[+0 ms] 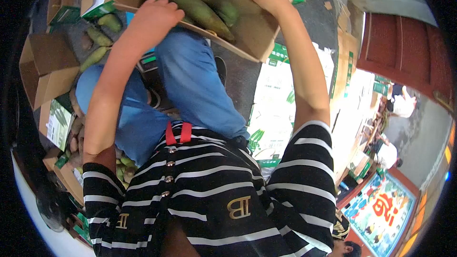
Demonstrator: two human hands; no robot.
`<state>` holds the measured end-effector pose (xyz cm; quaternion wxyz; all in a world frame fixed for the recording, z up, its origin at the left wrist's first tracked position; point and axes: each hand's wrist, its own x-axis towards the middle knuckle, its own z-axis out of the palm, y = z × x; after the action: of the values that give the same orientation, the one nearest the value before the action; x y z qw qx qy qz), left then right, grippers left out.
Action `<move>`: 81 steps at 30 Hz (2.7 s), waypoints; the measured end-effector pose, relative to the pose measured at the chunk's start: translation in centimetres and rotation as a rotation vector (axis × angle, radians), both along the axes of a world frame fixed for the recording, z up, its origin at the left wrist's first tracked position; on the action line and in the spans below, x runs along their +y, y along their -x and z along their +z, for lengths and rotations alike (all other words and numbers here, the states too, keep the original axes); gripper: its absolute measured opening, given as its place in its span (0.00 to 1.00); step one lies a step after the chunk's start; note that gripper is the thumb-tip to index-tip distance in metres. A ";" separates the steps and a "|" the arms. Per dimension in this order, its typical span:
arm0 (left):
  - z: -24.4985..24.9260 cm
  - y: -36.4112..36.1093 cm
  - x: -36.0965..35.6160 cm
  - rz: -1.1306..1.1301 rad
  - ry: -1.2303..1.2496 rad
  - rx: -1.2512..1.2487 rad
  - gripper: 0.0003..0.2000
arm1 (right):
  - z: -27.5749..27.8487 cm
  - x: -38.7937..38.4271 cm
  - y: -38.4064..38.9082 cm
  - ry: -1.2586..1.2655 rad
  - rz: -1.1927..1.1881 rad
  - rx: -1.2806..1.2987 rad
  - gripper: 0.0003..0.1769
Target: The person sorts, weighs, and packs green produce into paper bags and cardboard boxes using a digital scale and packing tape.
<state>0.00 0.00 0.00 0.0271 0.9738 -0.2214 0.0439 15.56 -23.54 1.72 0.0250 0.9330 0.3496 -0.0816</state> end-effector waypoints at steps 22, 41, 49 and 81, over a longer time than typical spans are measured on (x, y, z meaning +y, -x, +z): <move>2.0 2.5 -0.9 -0.001 0.442 0.242 0.11 | -16.6 -44.5 41.8 0.022 -1.807 -0.135 0.27; -0.4 2.4 2.2 0.303 0.128 0.368 0.12 | -13.9 -41.7 27.3 -0.397 -1.365 -0.652 0.19; -1.0 2.7 3.1 0.306 0.130 0.364 0.13 | -11.5 -12.8 1.2 -0.577 -0.418 -0.197 0.18; -0.1 3.1 2.1 0.264 0.161 0.365 0.13 | -14.8 -32.8 18.6 -0.646 -0.850 0.086 0.21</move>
<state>-3.11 2.09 -0.13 0.1383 0.9808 -0.0794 -0.1121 -3.01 -56.36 -13.11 -0.3129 0.9483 -0.0511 -0.0110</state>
